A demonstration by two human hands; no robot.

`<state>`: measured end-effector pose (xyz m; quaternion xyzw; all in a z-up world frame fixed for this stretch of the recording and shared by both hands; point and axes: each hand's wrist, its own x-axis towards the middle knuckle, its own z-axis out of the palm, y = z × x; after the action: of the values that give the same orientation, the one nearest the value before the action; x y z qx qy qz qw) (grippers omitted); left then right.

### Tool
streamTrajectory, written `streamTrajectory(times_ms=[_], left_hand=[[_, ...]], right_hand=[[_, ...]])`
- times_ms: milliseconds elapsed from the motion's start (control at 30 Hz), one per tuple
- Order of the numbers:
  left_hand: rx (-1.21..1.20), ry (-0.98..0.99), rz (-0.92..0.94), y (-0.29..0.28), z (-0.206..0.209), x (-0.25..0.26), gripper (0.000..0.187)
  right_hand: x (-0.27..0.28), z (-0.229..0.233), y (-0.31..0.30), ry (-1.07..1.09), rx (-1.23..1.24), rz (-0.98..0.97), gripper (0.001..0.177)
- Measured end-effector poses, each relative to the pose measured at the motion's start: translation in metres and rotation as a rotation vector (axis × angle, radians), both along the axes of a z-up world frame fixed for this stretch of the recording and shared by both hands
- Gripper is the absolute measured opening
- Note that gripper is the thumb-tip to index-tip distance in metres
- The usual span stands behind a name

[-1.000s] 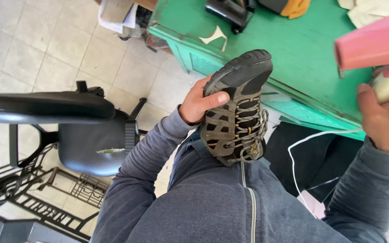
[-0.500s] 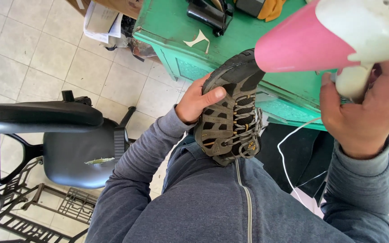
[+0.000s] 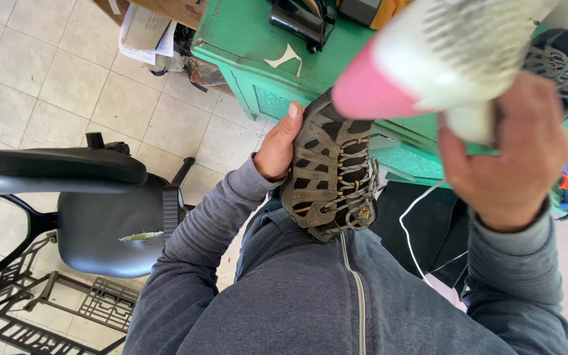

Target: The person uses a pink hairdryer to heat the toe cap of a hiking shoe held in their left hand. After drying, they use both hands to press and smooth the heated rubber toe cap, ensuring it adheres properly to the shoe.

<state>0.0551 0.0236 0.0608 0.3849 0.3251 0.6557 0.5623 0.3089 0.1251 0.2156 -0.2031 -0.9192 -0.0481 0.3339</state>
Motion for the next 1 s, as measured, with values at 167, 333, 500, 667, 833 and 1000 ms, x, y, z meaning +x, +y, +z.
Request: streamTrajectory(times_ms=[167,333,500,667,833,1000], left_hand=[[0.034,0.089,-0.01,0.0,-0.008,-0.003,0.074],[0.163,-0.381,-0.105,0.003,-0.04,-0.002,0.063],[0.115,-0.431,0.073,0.0,-0.069,-0.006,0.062],[0.073,-0.416,0.055,-0.007,-0.075,-0.007,0.062],[0.045,-0.41,0.039,-0.01,-0.082,-0.006,0.062],[0.03,-0.408,0.039,-0.014,-0.094,-0.007,0.062]], right_hand=[[-0.016,-0.001,-0.003,0.022,0.048,0.103,0.036],[-0.002,0.007,-0.01,0.067,-0.05,-0.011,0.039],[0.005,-0.007,-0.016,0.265,-0.278,-0.094,0.058],[0.008,-0.015,-0.018,0.269,-0.291,-0.027,0.05],[0.014,-0.025,-0.022,0.267,-0.334,-0.087,0.051],[0.016,-0.028,-0.023,0.258,-0.344,-0.031,0.046]])
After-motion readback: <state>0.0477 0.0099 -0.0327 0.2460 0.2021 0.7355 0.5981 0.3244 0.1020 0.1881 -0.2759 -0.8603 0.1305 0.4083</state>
